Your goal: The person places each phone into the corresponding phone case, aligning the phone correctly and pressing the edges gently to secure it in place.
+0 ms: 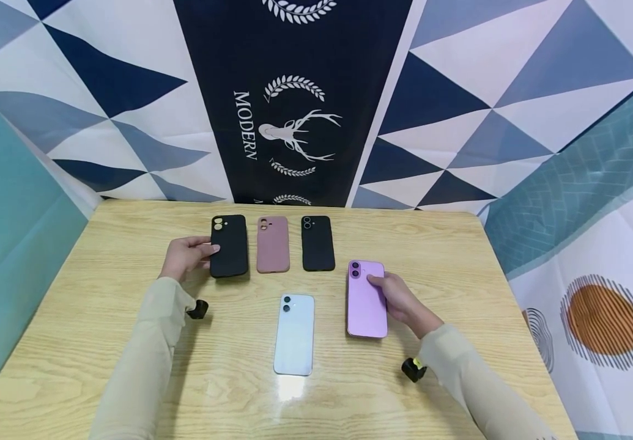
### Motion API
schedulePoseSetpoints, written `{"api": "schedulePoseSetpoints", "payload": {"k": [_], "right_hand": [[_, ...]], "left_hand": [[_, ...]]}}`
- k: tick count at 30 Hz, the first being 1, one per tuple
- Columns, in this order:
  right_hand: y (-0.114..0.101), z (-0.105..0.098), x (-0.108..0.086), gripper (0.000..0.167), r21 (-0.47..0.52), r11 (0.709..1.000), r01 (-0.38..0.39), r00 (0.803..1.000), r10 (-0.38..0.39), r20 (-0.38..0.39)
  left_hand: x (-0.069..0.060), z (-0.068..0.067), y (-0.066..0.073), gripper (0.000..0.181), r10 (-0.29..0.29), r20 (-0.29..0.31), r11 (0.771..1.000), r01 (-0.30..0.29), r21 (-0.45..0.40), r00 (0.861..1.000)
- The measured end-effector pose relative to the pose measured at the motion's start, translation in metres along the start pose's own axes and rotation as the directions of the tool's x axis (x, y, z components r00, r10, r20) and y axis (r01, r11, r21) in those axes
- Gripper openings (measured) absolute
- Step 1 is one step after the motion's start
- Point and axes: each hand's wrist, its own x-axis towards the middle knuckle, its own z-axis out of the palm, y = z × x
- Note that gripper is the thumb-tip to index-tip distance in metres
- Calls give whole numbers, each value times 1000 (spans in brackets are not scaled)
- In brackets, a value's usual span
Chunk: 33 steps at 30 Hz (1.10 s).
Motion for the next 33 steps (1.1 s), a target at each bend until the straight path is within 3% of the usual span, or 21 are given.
{"api": "schedulePoseSetpoints", "payload": {"k": [14,27,33], "right_hand": [[-16,7,5,36,8,1000,6,1000,-7,12],[-23,12,9,43,-14,1000,-2,1000,2,20],[-25,15,10,34,-15,1000,12,999,-12,37]], "left_hand": [[-11,11,12,52,62,18,998,-61,-26,998],[-20,22,25,51,46,48,998,-44,-35,998],[-23,27,29,52,51,88,997,-45,-65,995]]}}
